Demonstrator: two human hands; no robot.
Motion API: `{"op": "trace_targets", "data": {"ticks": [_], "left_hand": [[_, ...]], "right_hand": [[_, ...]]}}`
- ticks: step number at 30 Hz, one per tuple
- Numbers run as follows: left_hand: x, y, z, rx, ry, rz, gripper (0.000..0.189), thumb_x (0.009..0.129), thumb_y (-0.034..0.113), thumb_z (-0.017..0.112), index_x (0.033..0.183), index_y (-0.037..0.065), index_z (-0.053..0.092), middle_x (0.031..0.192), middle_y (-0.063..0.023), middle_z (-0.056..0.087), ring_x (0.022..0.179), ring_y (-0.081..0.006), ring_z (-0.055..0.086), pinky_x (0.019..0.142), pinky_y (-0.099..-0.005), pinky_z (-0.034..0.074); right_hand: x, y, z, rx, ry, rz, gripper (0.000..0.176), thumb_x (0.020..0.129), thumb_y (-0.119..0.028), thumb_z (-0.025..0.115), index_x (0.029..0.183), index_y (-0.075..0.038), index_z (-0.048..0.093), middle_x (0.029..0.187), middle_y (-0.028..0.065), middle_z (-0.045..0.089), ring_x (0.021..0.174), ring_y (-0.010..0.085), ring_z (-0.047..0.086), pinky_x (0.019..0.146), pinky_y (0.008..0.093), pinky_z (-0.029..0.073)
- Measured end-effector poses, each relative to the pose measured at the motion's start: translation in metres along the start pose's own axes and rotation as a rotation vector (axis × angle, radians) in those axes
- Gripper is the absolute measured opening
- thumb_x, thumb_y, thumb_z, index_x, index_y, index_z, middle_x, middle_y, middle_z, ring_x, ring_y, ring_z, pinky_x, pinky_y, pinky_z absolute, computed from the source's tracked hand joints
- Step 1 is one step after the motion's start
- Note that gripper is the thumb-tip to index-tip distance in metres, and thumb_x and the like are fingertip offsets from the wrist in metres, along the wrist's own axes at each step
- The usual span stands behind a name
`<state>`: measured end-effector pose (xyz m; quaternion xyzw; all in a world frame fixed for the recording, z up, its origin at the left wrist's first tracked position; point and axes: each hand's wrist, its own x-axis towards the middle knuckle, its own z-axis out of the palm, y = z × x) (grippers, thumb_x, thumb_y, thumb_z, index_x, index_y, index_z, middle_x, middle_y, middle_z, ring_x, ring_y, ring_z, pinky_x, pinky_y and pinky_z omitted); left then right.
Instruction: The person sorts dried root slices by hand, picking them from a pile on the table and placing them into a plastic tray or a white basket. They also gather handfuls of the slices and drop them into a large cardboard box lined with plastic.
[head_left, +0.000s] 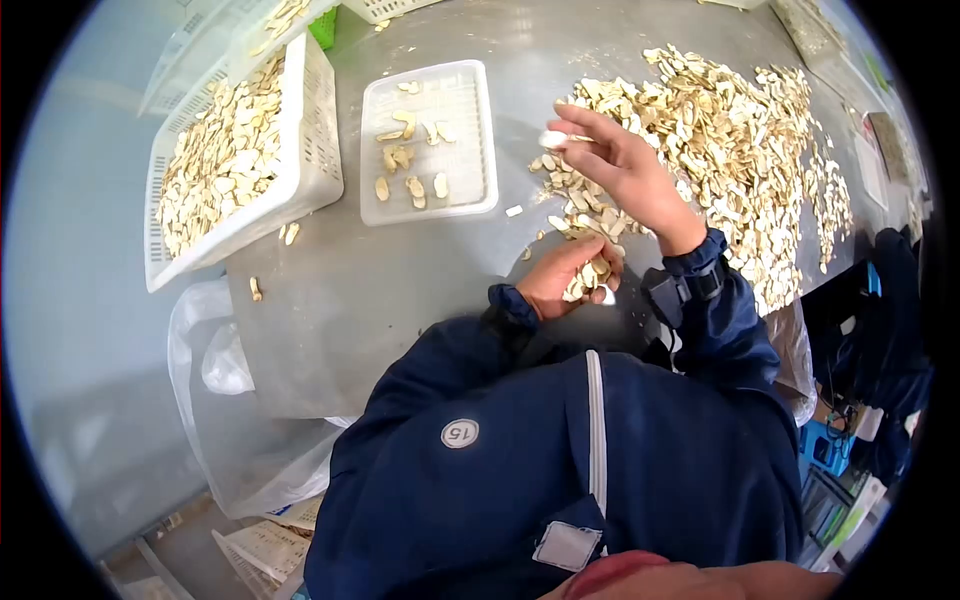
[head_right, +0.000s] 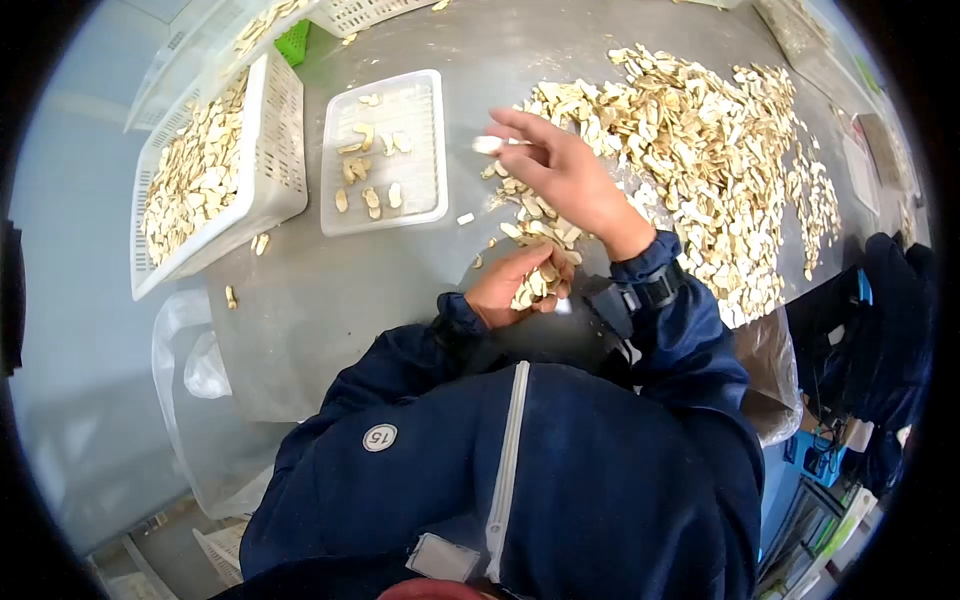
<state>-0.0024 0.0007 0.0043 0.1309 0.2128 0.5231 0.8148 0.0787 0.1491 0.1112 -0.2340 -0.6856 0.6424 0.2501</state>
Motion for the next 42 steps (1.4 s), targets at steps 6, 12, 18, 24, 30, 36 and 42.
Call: {"op": "trace_targets", "data": {"ticks": [6, 12, 18, 24, 30, 36, 42], "left_hand": [[0.001, -0.002, 0.000, -0.019, -0.001, 0.032, 0.032, 0.113, 0.037, 0.047, 0.108, 0.008, 0.060, 0.102, -0.0087, 0.065, 0.088, -0.0185, 0.064, 0.062, -0.0288, 0.048], [-0.005, -0.002, -0.003, 0.198, 0.062, -0.015, 0.034, 0.114, 0.035, 0.046, 0.113, 0.006, 0.063, 0.105, -0.0065, 0.064, 0.098, -0.0151, 0.061, 0.070, -0.0262, 0.050], [0.006, -0.007, -0.013, -0.096, 0.073, -0.023, 0.024, 0.110, 0.030, 0.054, 0.110, 0.007, 0.062, 0.103, -0.0095, 0.062, 0.085, -0.0185, 0.059, 0.057, -0.0259, 0.046], [0.009, -0.010, -0.025, 0.008, 0.238, 0.046, 0.020, 0.108, 0.029, 0.057, 0.111, 0.009, 0.060, 0.101, -0.0091, 0.065, 0.079, -0.0166, 0.059, 0.057, -0.0269, 0.047], [0.003, -0.008, -0.010, 0.141, 0.124, 0.139, 0.019, 0.112, 0.025, 0.050, 0.114, 0.007, 0.056, 0.101, -0.0053, 0.058, 0.081, -0.0132, 0.055, 0.052, -0.0216, 0.044], [0.004, 0.000, -0.017, -0.108, 0.080, 0.024, 0.023, 0.113, 0.028, 0.049, 0.115, 0.006, 0.056, 0.107, -0.0052, 0.060, 0.082, -0.0125, 0.056, 0.052, -0.0228, 0.045], [0.005, 0.002, -0.018, -0.061, -0.046, -0.018, 0.018, 0.112, 0.023, 0.052, 0.117, 0.007, 0.057, 0.110, -0.0020, 0.059, 0.089, -0.0095, 0.060, 0.055, -0.0216, 0.044]], "right_hand": [[-0.028, 0.002, -0.013, -0.348, 0.170, -0.083, 0.044, 0.103, -0.003, 0.061, 0.147, -0.004, 0.056, 0.127, 0.0163, 0.071, 0.115, 0.0221, 0.071, 0.095, 0.0325, 0.057], [-0.166, 0.047, -0.060, -1.044, 0.323, -0.160, 0.035, 0.095, -0.003, 0.068, 0.130, -0.008, 0.068, 0.113, 0.0154, 0.073, 0.096, 0.0308, 0.071, 0.084, 0.0394, 0.058], [-0.246, 0.068, -0.039, -1.028, 0.311, -0.250, 0.034, 0.092, -0.011, 0.072, 0.126, -0.011, 0.070, 0.119, 0.0095, 0.070, 0.108, 0.0298, 0.066, 0.094, 0.0412, 0.053], [-0.250, 0.097, -0.039, -1.000, 0.464, -0.328, 0.032, 0.088, -0.012, 0.070, 0.121, -0.011, 0.069, 0.120, 0.0106, 0.066, 0.111, 0.0317, 0.063, 0.094, 0.0449, 0.051], [-0.257, 0.098, -0.028, -0.995, 0.547, -0.357, 0.023, 0.095, -0.020, 0.063, 0.116, -0.012, 0.070, 0.116, 0.0063, 0.067, 0.111, 0.0284, 0.061, 0.094, 0.0418, 0.050], [-0.256, 0.106, -0.029, -1.021, 0.553, -0.397, 0.023, 0.093, -0.022, 0.064, 0.113, -0.012, 0.069, 0.113, 0.0052, 0.067, 0.111, 0.0275, 0.061, 0.092, 0.0421, 0.049], [-0.256, 0.111, -0.027, -1.008, 0.595, -0.452, 0.017, 0.092, -0.021, 0.064, 0.107, -0.013, 0.068, 0.108, 0.0055, 0.065, 0.109, 0.0282, 0.061, 0.093, 0.0440, 0.050]]}}
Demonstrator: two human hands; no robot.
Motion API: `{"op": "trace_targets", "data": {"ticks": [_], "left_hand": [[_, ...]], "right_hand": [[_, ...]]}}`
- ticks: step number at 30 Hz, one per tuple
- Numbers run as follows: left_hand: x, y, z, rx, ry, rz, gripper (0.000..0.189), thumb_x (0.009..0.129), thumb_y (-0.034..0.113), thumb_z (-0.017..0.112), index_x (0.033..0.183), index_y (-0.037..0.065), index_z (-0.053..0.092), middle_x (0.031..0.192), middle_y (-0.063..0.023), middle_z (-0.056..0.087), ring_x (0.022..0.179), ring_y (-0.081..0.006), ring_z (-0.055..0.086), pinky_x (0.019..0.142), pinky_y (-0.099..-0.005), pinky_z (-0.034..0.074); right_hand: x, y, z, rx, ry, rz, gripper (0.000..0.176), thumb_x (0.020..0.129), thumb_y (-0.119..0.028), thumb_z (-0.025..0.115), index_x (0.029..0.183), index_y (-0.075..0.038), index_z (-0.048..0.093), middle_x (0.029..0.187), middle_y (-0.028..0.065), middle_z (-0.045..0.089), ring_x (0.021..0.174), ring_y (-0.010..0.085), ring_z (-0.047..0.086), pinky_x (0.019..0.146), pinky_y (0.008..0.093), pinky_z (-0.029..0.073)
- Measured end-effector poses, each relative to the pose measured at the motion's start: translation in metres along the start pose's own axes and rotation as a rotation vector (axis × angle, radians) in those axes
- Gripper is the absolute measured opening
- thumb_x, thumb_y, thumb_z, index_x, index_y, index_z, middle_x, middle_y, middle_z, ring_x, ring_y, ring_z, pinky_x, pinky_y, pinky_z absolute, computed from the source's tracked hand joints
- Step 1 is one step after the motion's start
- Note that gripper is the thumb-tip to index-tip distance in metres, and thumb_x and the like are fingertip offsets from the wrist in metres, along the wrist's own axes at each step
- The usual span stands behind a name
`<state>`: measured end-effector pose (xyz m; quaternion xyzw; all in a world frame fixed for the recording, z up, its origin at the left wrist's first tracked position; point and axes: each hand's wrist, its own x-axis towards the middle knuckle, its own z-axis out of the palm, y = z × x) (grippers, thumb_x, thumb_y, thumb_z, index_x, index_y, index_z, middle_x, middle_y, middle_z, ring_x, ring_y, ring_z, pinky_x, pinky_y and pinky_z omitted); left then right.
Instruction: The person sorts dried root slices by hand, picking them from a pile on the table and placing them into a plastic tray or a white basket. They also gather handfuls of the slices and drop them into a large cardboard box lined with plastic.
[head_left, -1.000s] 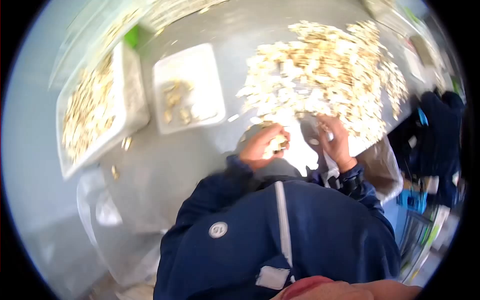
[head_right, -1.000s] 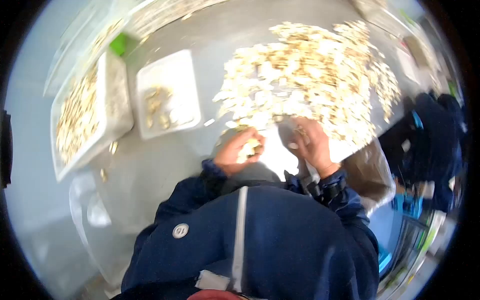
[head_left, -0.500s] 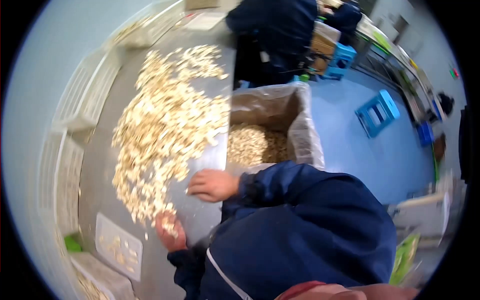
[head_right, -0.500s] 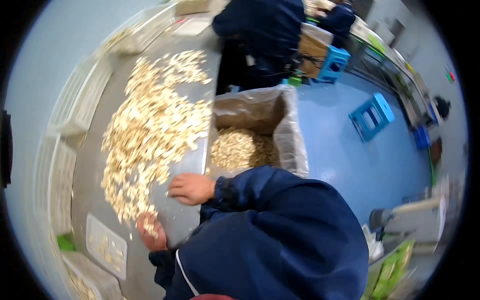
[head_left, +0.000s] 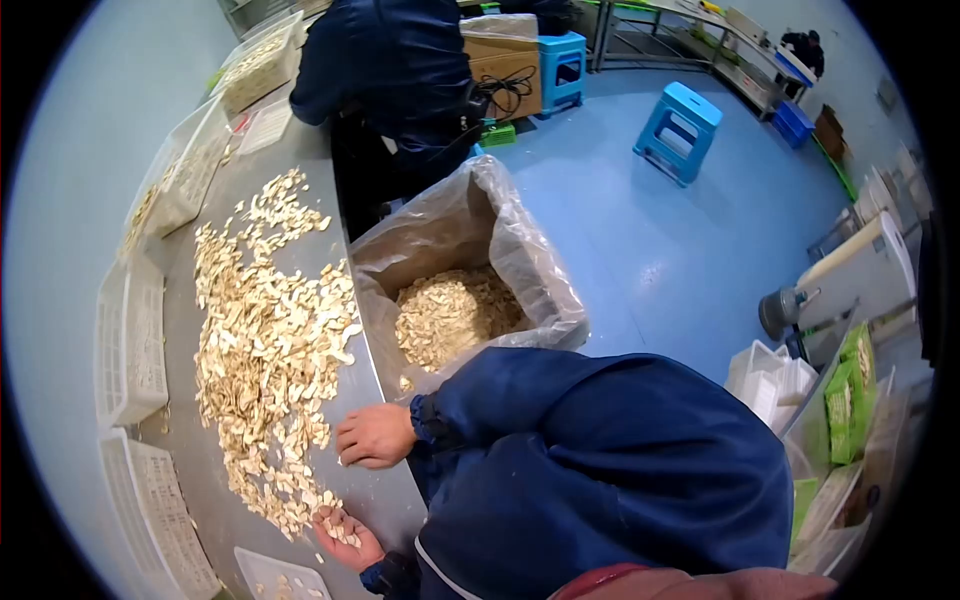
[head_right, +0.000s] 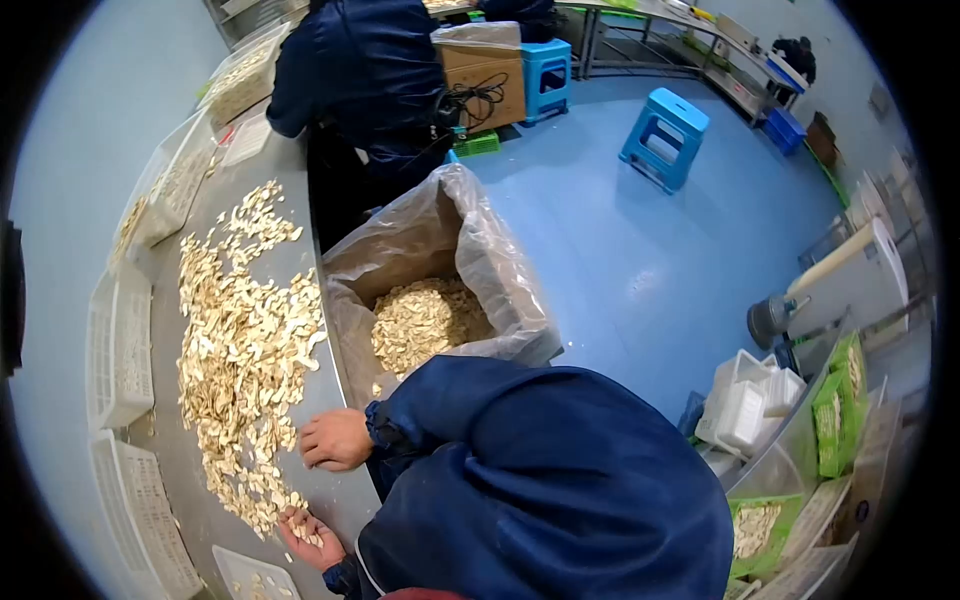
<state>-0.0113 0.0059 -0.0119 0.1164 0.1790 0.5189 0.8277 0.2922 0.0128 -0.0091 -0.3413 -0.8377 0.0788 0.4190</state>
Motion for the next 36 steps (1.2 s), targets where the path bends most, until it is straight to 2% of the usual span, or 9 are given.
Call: {"op": "trace_targets", "data": {"ticks": [3, 6, 9, 13, 19, 22, 28, 31, 36], "left_hand": [[-0.001, -0.001, 0.003, 0.000, 0.036, 0.011, 0.018, 0.112, 0.024, 0.052, 0.117, 0.007, 0.057, 0.109, -0.0021, 0.059, 0.088, -0.0092, 0.060, 0.055, -0.0214, 0.046], [0.001, 0.003, -0.007, 0.003, -0.021, -0.024, 0.019, 0.113, 0.024, 0.049, 0.116, 0.007, 0.057, 0.107, -0.0025, 0.058, 0.088, -0.0094, 0.060, 0.056, -0.0216, 0.047], [0.002, 0.006, -0.011, -0.021, -0.045, -0.053, 0.021, 0.113, 0.025, 0.048, 0.117, 0.006, 0.056, 0.106, -0.0025, 0.059, 0.087, -0.0096, 0.059, 0.056, -0.0220, 0.047], [0.002, 0.005, -0.008, -0.093, -0.077, -0.090, 0.023, 0.113, 0.026, 0.047, 0.119, 0.005, 0.053, 0.105, -0.0017, 0.059, 0.086, -0.0100, 0.058, 0.057, -0.0232, 0.048], [0.000, 0.002, 0.005, -0.120, 0.006, -0.090, 0.023, 0.114, 0.027, 0.045, 0.118, 0.005, 0.051, 0.103, -0.0005, 0.058, 0.086, -0.0100, 0.056, 0.059, -0.0246, 0.047], [0.004, 0.012, -0.003, -0.112, 0.229, -0.073, 0.033, 0.105, 0.039, 0.061, 0.115, 0.007, 0.063, 0.092, -0.0073, 0.061, 0.077, -0.0189, 0.059, 0.061, -0.0311, 0.049], [0.004, 0.021, -0.014, -0.107, 0.177, -0.170, 0.029, 0.105, 0.034, 0.060, 0.109, 0.005, 0.062, 0.092, -0.0062, 0.061, 0.077, -0.0162, 0.057, 0.060, -0.0296, 0.046], [0.006, 0.012, -0.016, -0.111, -0.030, -0.116, 0.023, 0.114, 0.028, 0.045, 0.116, 0.006, 0.050, 0.101, -0.0005, 0.056, 0.086, -0.0097, 0.055, 0.059, -0.0248, 0.046], [0.008, 0.015, -0.022, -0.118, -0.062, -0.131, 0.023, 0.114, 0.029, 0.045, 0.115, 0.007, 0.049, 0.104, 0.0002, 0.054, 0.086, -0.0095, 0.054, 0.060, -0.0246, 0.044]], "right_hand": [[-0.002, 0.002, 0.004, -0.016, 0.026, -0.011, 0.018, 0.091, -0.021, 0.065, 0.106, -0.013, 0.069, 0.108, 0.0049, 0.065, 0.109, 0.0277, 0.061, 0.091, 0.0433, 0.050], [-0.002, 0.001, 0.007, -0.016, 0.074, 0.017, 0.012, 0.088, -0.021, 0.068, 0.099, -0.017, 0.071, 0.103, 0.0008, 0.066, 0.107, 0.0249, 0.061, 0.088, 0.0421, 0.050], [-0.002, 0.003, 0.006, -0.019, 0.049, -0.004, 0.017, 0.089, -0.022, 0.065, 0.104, -0.014, 0.069, 0.106, 0.0037, 0.065, 0.108, 0.0271, 0.061, 0.088, 0.0429, 0.050], [-0.002, 0.002, 0.007, -0.022, 0.048, 0.008, 0.017, 0.088, -0.022, 0.065, 0.102, -0.013, 0.068, 0.106, 0.0035, 0.065, 0.107, 0.0273, 0.061, 0.088, 0.0434, 0.050], [-0.002, 0.003, 0.008, -0.020, 0.068, 0.010, 0.014, 0.088, -0.022, 0.066, 0.099, -0.014, 0.068, 0.104, 0.0033, 0.065, 0.107, 0.0273, 0.061, 0.088, 0.0437, 0.051], [-0.001, 0.003, 0.008, -0.027, 0.083, 0.012, 0.011, 0.086, -0.022, 0.069, 0.095, -0.015, 0.069, 0.103, 0.0024, 0.066, 0.107, 0.0268, 0.061, 0.088, 0.0433, 0.051], [-0.001, 0.003, 0.008, 0.004, 0.082, 0.015, 0.011, 0.087, -0.020, 0.068, 0.094, -0.013, 0.069, 0.101, 0.0039, 0.065, 0.104, 0.0283, 0.061, 0.087, 0.0438, 0.052], [0.000, 0.001, 0.005, 0.020, 0.067, 0.026, 0.011, 0.087, -0.020, 0.067, 0.094, -0.012, 0.068, 0.101, 0.0042, 0.065, 0.104, 0.0285, 0.061, 0.088, 0.0438, 0.052], [0.001, 0.000, 0.004, 0.021, 0.063, 0.031, 0.011, 0.087, -0.020, 0.067, 0.095, -0.012, 0.069, 0.102, 0.0038, 0.065, 0.105, 0.0280, 0.060, 0.089, 0.0431, 0.052]]}}
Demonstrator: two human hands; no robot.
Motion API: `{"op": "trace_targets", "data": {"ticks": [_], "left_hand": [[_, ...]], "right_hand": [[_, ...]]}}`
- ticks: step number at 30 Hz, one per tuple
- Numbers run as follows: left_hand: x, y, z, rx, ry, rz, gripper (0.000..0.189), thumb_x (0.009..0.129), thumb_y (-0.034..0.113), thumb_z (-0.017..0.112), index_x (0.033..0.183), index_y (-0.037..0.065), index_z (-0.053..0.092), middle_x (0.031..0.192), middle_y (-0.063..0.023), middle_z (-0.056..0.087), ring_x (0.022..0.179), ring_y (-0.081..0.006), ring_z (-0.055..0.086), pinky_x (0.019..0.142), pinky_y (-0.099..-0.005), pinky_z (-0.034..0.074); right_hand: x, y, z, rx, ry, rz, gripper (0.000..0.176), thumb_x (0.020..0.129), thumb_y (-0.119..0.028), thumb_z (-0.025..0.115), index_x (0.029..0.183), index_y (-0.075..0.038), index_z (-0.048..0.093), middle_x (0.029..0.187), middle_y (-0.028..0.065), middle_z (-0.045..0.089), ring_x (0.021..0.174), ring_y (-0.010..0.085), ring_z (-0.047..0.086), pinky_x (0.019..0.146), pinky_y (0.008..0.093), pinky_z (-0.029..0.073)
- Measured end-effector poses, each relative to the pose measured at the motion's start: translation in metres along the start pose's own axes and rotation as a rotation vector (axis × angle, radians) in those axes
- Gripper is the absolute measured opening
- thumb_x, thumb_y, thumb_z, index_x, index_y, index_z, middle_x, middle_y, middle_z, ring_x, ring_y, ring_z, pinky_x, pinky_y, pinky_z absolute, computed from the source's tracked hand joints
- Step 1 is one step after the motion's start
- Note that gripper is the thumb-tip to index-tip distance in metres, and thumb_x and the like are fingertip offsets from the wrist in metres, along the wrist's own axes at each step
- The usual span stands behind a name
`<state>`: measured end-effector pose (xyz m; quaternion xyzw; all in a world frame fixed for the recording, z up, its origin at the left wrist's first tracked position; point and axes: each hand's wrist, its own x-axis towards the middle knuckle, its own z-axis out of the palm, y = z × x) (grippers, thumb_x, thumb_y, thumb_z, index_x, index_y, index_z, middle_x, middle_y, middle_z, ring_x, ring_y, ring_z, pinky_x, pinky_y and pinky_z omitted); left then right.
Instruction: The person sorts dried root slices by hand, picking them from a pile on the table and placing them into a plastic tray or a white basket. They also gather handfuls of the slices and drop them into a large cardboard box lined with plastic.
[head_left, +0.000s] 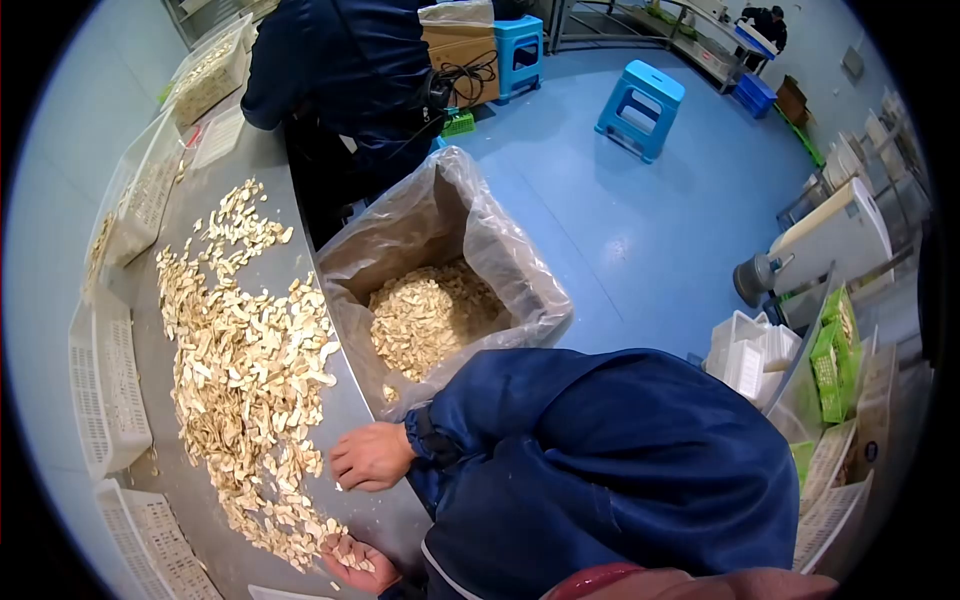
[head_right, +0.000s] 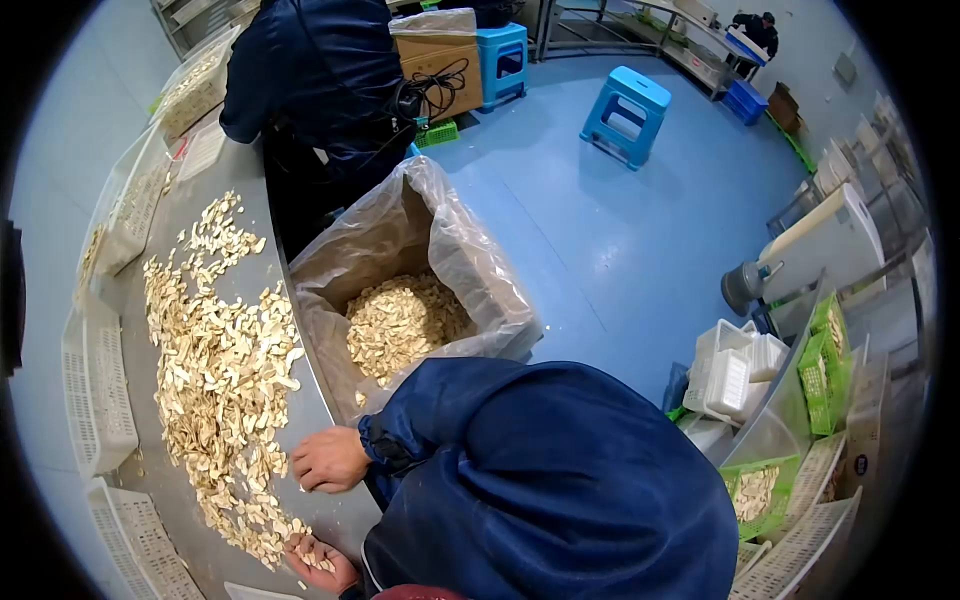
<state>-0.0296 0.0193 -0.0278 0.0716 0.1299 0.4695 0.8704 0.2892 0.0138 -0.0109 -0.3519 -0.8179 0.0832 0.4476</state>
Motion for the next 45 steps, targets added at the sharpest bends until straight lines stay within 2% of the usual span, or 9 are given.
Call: {"op": "trace_targets", "data": {"ticks": [4, 7, 10, 16, 19, 31, 37, 40, 45], "left_hand": [[0.000, 0.003, -0.006, -0.041, -0.002, -0.015, 0.022, 0.115, 0.028, 0.044, 0.116, 0.007, 0.049, 0.108, 0.0001, 0.053, 0.087, -0.0100, 0.054, 0.060, -0.0245, 0.044], [-0.003, -0.009, 0.033, 0.138, 0.328, 0.074, 0.025, 0.105, 0.030, 0.059, 0.107, 0.005, 0.062, 0.090, -0.0053, 0.060, 0.076, -0.0160, 0.057, 0.060, -0.0298, 0.045], [0.001, -0.003, 0.000, 0.023, -0.011, 0.035, 0.022, 0.115, 0.027, 0.043, 0.117, 0.007, 0.050, 0.108, -0.0007, 0.053, 0.088, -0.0105, 0.054, 0.061, -0.0248, 0.044], [0.001, -0.004, 0.004, 0.032, 0.006, 0.035, 0.021, 0.115, 0.027, 0.043, 0.117, 0.007, 0.051, 0.106, -0.0001, 0.054, 0.087, -0.0100, 0.054, 0.060, -0.0246, 0.044], [-0.005, -0.011, 0.035, -0.017, 0.290, 0.024, 0.023, 0.105, 0.028, 0.059, 0.106, 0.005, 0.062, 0.088, -0.0042, 0.060, 0.076, -0.0161, 0.057, 0.060, -0.0302, 0.046], [-0.001, -0.001, 0.001, -0.010, 0.032, 0.002, 0.021, 0.114, 0.027, 0.044, 0.116, 0.008, 0.051, 0.105, 0.0007, 0.055, 0.086, -0.0093, 0.054, 0.059, -0.0236, 0.043], [0.001, -0.001, 0.000, 0.048, 0.032, 0.006, 0.021, 0.114, 0.027, 0.046, 0.116, 0.007, 0.053, 0.103, 0.0009, 0.058, 0.085, -0.0079, 0.055, 0.057, -0.0228, 0.042], [-0.006, -0.008, 0.021, -0.006, 0.167, 0.022, 0.028, 0.105, 0.031, 0.059, 0.114, 0.004, 0.060, 0.092, -0.0055, 0.063, 0.078, -0.0189, 0.061, 0.061, -0.0318, 0.052], [-0.004, -0.003, -0.001, 0.158, 0.235, 0.113, 0.023, 0.113, 0.024, 0.046, 0.119, 0.004, 0.055, 0.096, -0.0026, 0.057, 0.077, -0.0103, 0.054, 0.056, -0.0245, 0.042]], "right_hand": [[0.000, 0.000, 0.000, -0.016, -0.013, 0.001, 0.011, 0.086, -0.020, 0.067, 0.095, -0.013, 0.069, 0.102, 0.0034, 0.065, 0.106, 0.0275, 0.061, 0.089, 0.0426, 0.052], [0.000, 0.000, -0.001, -0.019, -0.012, 0.004, 0.011, 0.086, -0.020, 0.068, 0.094, -0.013, 0.069, 0.102, 0.0032, 0.064, 0.106, 0.0273, 0.060, 0.089, 0.0427, 0.052], [-0.001, 0.000, 0.001, -0.023, 0.004, 0.001, 0.010, 0.086, -0.020, 0.068, 0.093, -0.013, 0.069, 0.102, 0.0028, 0.064, 0.106, 0.0273, 0.060, 0.089, 0.0426, 0.052], [0.001, -0.001, 0.000, -0.030, -0.011, 0.001, 0.009, 0.086, -0.019, 0.068, 0.093, -0.013, 0.069, 0.102, 0.0026, 0.064, 0.105, 0.0274, 0.060, 0.088, 0.0425, 0.051], [-0.001, 0.001, 0.003, -0.030, -0.014, 0.002, 0.010, 0.086, -0.020, 0.068, 0.093, -0.013, 0.069, 0.102, 0.0026, 0.064, 0.106, 0.0273, 0.060, 0.088, 0.0428, 0.051], [0.000, 0.001, 0.002, -0.033, -0.016, 0.001, 0.012, 0.085, -0.021, 0.069, 0.094, -0.014, 0.070, 0.101, 0.0032, 0.065, 0.105, 0.0270, 0.061, 0.089, 0.0425, 0.051], [-0.001, 0.001, 0.003, -0.041, 0.005, -0.005, 0.011, 0.085, -0.020, 0.069, 0.094, -0.014, 0.070, 0.101, 0.0030, 0.065, 0.105, 0.0267, 0.061, 0.089, 0.0419, 0.052], [-0.001, 0.000, 0.003, -0.035, -0.001, -0.001, 0.011, 0.084, -0.020, 0.069, 0.094, -0.014, 0.070, 0.102, 0.0033, 0.065, 0.105, 0.0272, 0.061, 0.089, 0.0421, 0.052], [-0.007, 0.011, 0.009, 0.012, -0.067, -0.026, 0.018, 0.087, -0.019, 0.068, 0.103, -0.010, 0.070, 0.110, 0.0079, 0.064, 0.109, 0.0314, 0.061, 0.091, 0.0450, 0.052]]}}
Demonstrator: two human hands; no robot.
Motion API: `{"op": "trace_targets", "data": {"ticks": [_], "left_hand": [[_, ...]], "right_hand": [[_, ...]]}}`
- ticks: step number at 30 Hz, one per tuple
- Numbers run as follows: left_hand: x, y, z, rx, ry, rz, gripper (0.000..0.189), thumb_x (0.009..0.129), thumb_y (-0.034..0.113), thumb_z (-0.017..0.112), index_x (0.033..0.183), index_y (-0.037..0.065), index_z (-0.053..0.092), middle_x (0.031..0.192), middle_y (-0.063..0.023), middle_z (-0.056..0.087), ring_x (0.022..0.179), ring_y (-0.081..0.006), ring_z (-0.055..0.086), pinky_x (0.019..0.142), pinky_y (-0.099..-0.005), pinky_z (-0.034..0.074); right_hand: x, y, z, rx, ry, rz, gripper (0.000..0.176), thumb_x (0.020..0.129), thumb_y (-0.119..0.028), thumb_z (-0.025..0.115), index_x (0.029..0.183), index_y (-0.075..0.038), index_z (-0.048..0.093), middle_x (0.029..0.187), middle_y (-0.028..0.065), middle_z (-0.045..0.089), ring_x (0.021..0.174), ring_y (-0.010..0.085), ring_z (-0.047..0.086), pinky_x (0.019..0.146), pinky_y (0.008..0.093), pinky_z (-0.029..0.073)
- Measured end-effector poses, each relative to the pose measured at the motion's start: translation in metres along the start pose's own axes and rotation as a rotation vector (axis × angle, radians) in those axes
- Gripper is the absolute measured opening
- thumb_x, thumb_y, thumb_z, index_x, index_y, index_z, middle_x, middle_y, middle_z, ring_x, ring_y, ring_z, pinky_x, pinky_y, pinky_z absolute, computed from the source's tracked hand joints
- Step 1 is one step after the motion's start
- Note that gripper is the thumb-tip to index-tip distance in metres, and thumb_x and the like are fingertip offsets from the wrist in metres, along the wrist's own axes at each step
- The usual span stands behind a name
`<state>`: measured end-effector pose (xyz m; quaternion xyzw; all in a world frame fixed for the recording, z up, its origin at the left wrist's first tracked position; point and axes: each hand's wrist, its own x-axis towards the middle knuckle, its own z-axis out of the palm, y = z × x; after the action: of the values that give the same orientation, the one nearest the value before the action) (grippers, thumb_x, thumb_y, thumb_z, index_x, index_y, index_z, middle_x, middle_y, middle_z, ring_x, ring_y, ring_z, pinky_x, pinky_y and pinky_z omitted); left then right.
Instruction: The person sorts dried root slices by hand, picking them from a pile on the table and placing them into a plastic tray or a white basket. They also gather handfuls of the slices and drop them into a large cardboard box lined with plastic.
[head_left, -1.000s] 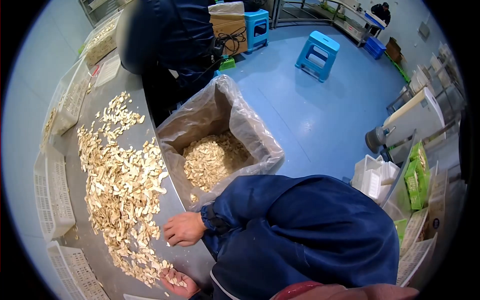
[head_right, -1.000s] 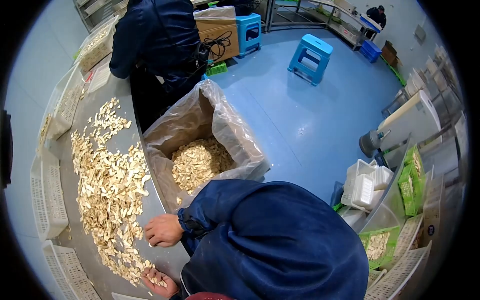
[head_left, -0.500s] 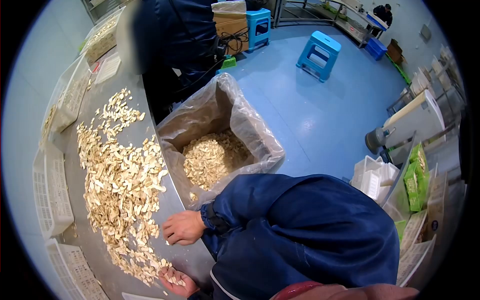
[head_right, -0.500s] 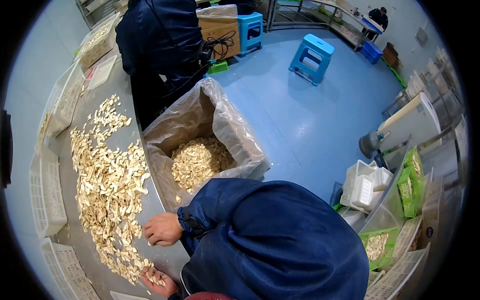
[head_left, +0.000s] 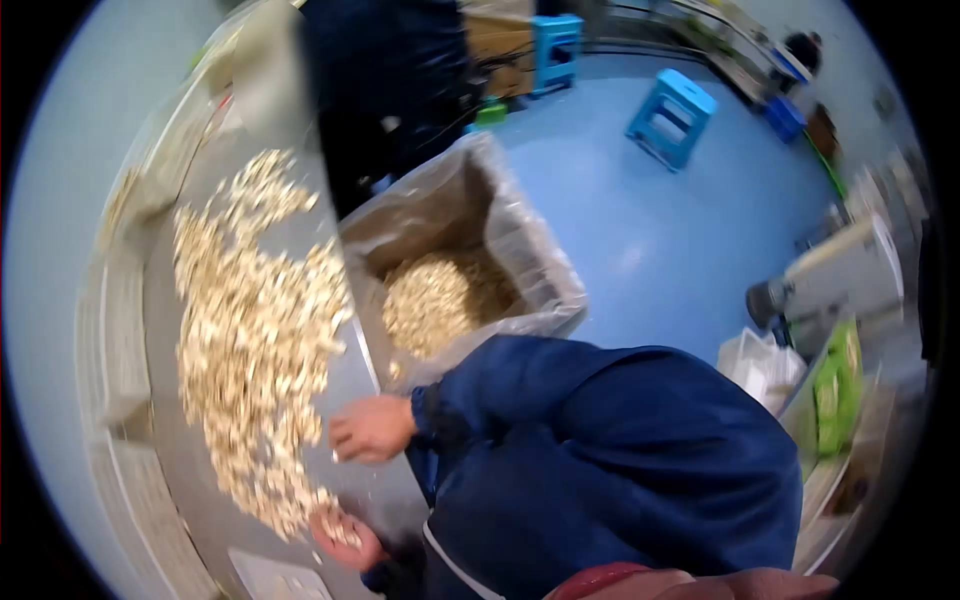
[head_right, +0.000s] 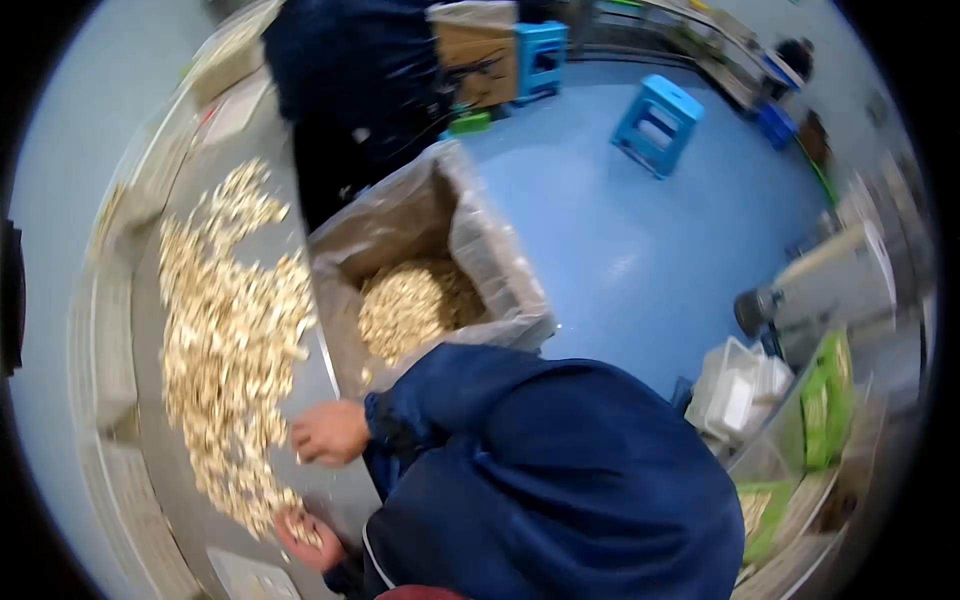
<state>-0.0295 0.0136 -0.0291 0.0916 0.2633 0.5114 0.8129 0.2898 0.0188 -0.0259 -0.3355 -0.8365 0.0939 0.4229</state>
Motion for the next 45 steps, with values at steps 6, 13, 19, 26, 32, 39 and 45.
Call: {"op": "trace_targets", "data": {"ticks": [6, 13, 19, 26, 32, 39, 45], "left_hand": [[-0.006, -0.018, 0.033, -0.045, 0.013, 0.124, 0.013, 0.110, 0.017, 0.052, 0.106, 0.006, 0.057, 0.097, -0.0073, 0.055, 0.077, -0.0135, 0.052, 0.052, -0.0238, 0.043], [-0.006, -0.046, 0.080, -0.321, -0.298, 0.052, 0.016, 0.111, 0.020, 0.051, 0.110, 0.005, 0.056, 0.101, -0.0069, 0.055, 0.078, -0.0123, 0.051, 0.052, -0.0215, 0.043], [0.014, -0.068, 0.103, -0.275, -0.337, -0.095, 0.020, 0.112, 0.026, 0.050, 0.107, 0.007, 0.055, 0.103, -0.0079, 0.055, 0.076, -0.0135, 0.050, 0.050, -0.0209, 0.043], [0.041, -0.086, 0.088, -0.203, -0.273, -0.181, 0.024, 0.112, 0.029, 0.049, 0.104, 0.008, 0.056, 0.103, -0.0073, 0.058, 0.076, -0.0137, 0.054, 0.051, -0.0209, 0.043], [0.036, -0.083, 0.095, -0.102, -0.271, -0.163, 0.026, 0.112, 0.031, 0.049, 0.103, 0.008, 0.056, 0.102, -0.0079, 0.059, 0.075, -0.0146, 0.056, 0.052, -0.0236, 0.043], [0.035, -0.082, 0.097, -0.090, -0.228, -0.166, 0.026, 0.113, 0.031, 0.047, 0.102, 0.008, 0.055, 0.102, -0.0084, 0.059, 0.076, -0.0152, 0.057, 0.052, -0.0239, 0.043], [0.036, -0.083, 0.097, -0.090, -0.227, -0.169, 0.026, 0.113, 0.030, 0.047, 0.102, 0.008, 0.055, 0.102, -0.0085, 0.059, 0.076, -0.0154, 0.057, 0.052, -0.0237, 0.043]], "right_hand": [[0.017, -0.008, -0.021, -0.018, -0.075, 0.107, 0.022, 0.086, -0.014, 0.071, 0.108, -0.011, 0.073, 0.116, 0.0061, 0.068, 0.109, 0.0292, 0.064, 0.092, 0.0422, 0.054], [0.037, -0.023, -0.012, 0.016, -0.082, 0.173, 0.020, 0.092, -0.022, 0.071, 0.110, -0.012, 0.072, 0.124, 0.0066, 0.066, 0.117, 0.0321, 0.061, 0.099, 0.0439, 0.051], [0.034, -0.002, -0.018, -0.152, -0.133, 0.046, 0.025, 0.091, -0.020, 0.073, 0.115, -0.013, 0.072, 0.132, 0.0091, 0.064, 0.127, 0.0324, 0.058, 0.104, 0.0453, 0.048], [0.025, 0.057, -0.110, -0.483, -0.006, 0.286, 0.020, 0.091, -0.010, 0.073, 0.110, -0.011, 0.075, 0.119, 0.0102, 0.071, 0.112, 0.0327, 0.066, 0.094, 0.0442, 0.053], [0.056, 0.080, -0.102, -0.524, 0.075, 0.440, 0.023, 0.096, -0.012, 0.065, 0.117, -0.009, 0.075, 0.118, 0.0125, 0.072, 0.110, 0.0353, 0.065, 0.096, 0.0436, 0.053], [0.054, 0.100, -0.115, -0.515, 0.001, 0.695, 0.023, 0.097, -0.019, 0.066, 0.116, -0.013, 0.076, 0.107, 0.0129, 0.073, 0.093, 0.0357, 0.071, 0.084, 0.0437, 0.057], [0.047, 0.098, -0.120, -0.708, 0.094, 0.575, 0.020, 0.094, -0.019, 0.069, 0.110, -0.011, 0.078, 0.104, 0.0121, 0.074, 0.097, 0.0348, 0.068, 0.085, 0.0446, 0.056]]}}
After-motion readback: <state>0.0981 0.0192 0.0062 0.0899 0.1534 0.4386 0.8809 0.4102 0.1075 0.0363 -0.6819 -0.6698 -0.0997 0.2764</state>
